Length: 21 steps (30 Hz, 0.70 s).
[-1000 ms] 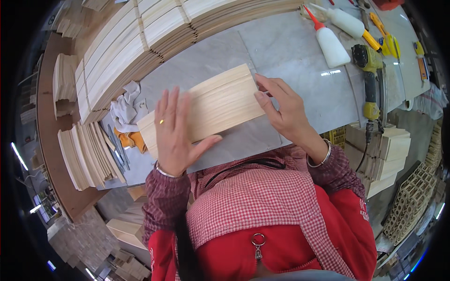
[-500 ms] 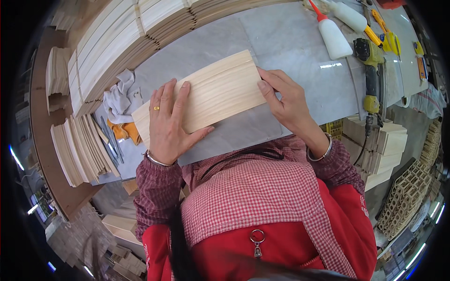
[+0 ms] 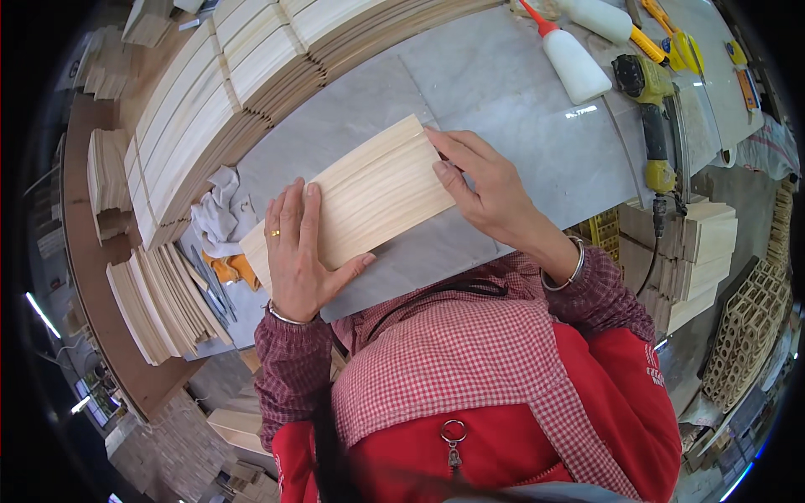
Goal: The recorder is assembling small wooden boxes by applying glue to the edges and then using a nail gun to secure the pieces together.
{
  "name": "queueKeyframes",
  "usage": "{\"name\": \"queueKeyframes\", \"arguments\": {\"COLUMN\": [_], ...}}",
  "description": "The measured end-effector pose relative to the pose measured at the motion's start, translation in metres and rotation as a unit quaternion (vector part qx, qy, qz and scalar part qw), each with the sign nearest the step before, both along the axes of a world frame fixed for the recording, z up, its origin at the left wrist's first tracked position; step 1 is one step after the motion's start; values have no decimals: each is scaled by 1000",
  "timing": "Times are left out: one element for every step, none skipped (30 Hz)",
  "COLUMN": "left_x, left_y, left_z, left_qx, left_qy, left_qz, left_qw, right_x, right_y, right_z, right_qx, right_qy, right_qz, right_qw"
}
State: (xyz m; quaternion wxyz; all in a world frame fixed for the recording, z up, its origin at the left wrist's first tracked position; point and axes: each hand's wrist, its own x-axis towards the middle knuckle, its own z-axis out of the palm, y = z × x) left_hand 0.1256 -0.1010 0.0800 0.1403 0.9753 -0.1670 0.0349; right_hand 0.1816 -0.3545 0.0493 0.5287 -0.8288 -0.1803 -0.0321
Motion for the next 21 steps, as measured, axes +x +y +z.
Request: {"name": "queueKeyframes", "arguments": {"left_x": [0,1,1,1,0,0,0,0,0,0,0,0,0,0,1,1,2,3,5,10,14], "left_y": [0,0,0,0,0,0,1,1,1,1,2,2,2,2,2,1,0,-1,-5,-13,-22], "left_z": [-1,-2,-3,-4,-4,-5,-5,-5,-6,-7,-7,-7,-7,-6,-5,-4,-3,-2,1,4,5], "left_qx": [-1,-3,-4,-4,-10,-15,-21,-26,-25,-25,-24,-23,-22,-21,-19,-17,-15,-13,-10,-13,-16], "left_qy": [-4,-8,-12,-11,-11,-11,-11,-12,-11,-11,-10,-10,-9,-10,-3,3,10,17,18,13,10], "left_qz": [-2,-4,-7,-8,-7,-6,-4,-3,-3,-3,-4,-4,-5,-6,-4,-3,-2,-1,-3,-14,-27], "left_qw": [1000,1000,1000,1000,1000,1000,1000,1000,1000,1000,1000,1000,1000,1000,1000,1000,1000,1000,1000,1000,999], "right_x": [1,1,2,2,2,2,2,2,3,3,2,2,2,2,2,2,1,1,1,1,0], "right_y": [0,0,0,0,0,0,0,0,1,1,2,2,2,3,3,3,2,2,2,2,2], "right_z": [0,0,-1,0,0,1,2,2,1,1,0,0,0,0,0,0,-1,-1,-1,-1,-2], "right_qx": [-8,-17,-26,-26,-26,-26,-27,-27,-26,-24,-21,-19,-16,-15,-16,-16,-17,-18,-15,5,25], "right_qy": [-6,-12,-17,-16,-14,-12,-10,-8,-8,-11,-14,-17,-21,-21,-17,-12,-7,-2,-1,7,16], "right_qz": [-2,-4,-6,-7,-5,-2,0,3,3,1,-2,-5,-7,-8,-8,-7,-8,-8,-10,-11,-12], "right_qw": [1000,1000,1000,1000,1000,1000,1000,1000,1000,1000,1000,1000,1000,1000,1000,1000,1000,1000,1000,1000,999]}}
